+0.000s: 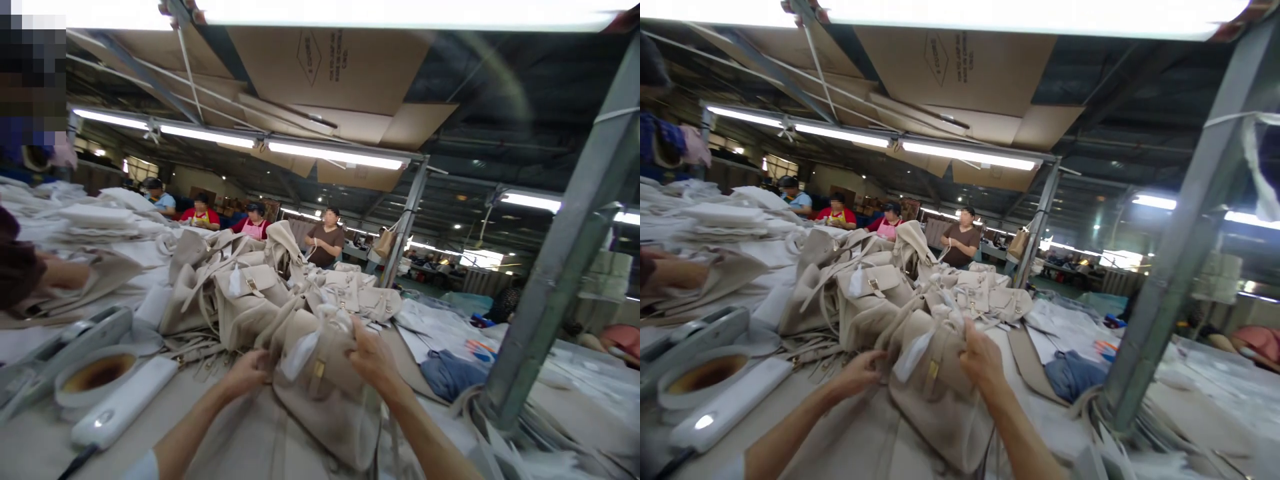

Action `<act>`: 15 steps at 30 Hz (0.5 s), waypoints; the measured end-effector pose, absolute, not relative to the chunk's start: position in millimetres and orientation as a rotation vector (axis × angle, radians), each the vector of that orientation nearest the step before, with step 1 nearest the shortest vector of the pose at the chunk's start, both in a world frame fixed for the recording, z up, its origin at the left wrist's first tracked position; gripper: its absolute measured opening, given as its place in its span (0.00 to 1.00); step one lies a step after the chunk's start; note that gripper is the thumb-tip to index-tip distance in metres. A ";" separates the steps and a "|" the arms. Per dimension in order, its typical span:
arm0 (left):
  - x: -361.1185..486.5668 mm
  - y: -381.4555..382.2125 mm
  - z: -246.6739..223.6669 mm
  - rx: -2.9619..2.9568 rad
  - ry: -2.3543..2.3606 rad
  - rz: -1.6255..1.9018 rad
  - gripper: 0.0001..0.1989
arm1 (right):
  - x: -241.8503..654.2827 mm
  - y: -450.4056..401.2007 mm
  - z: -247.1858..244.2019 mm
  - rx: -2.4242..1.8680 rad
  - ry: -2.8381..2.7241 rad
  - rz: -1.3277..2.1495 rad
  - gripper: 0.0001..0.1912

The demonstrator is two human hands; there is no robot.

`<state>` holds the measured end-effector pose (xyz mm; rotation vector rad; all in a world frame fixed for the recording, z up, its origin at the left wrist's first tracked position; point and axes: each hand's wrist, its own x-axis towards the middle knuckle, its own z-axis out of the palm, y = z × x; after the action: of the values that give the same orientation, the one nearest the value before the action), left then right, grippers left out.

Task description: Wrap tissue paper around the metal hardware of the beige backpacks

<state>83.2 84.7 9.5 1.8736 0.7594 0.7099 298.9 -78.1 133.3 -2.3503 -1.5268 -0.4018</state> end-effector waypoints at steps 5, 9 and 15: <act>26.5 18.1 47.3 1.666 0.558 0.608 0.17 | 301.1 -116.3 191.2 -2.234 -1.434 -0.516 0.26; 10.6 -42.0 72.5 1.473 0.031 -0.018 0.26 | 287.6 -144.3 255.2 -2.146 -1.413 -0.669 0.22; 40.7 -39.8 70.6 1.545 0.065 -0.181 0.28 | 252.1 -177.5 302.0 -2.000 -1.067 -1.068 0.23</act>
<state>40.7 -39.8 70.6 1.5446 0.0654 -0.1810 252.1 -177.5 302.0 -1.9999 -1.0671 -1.0676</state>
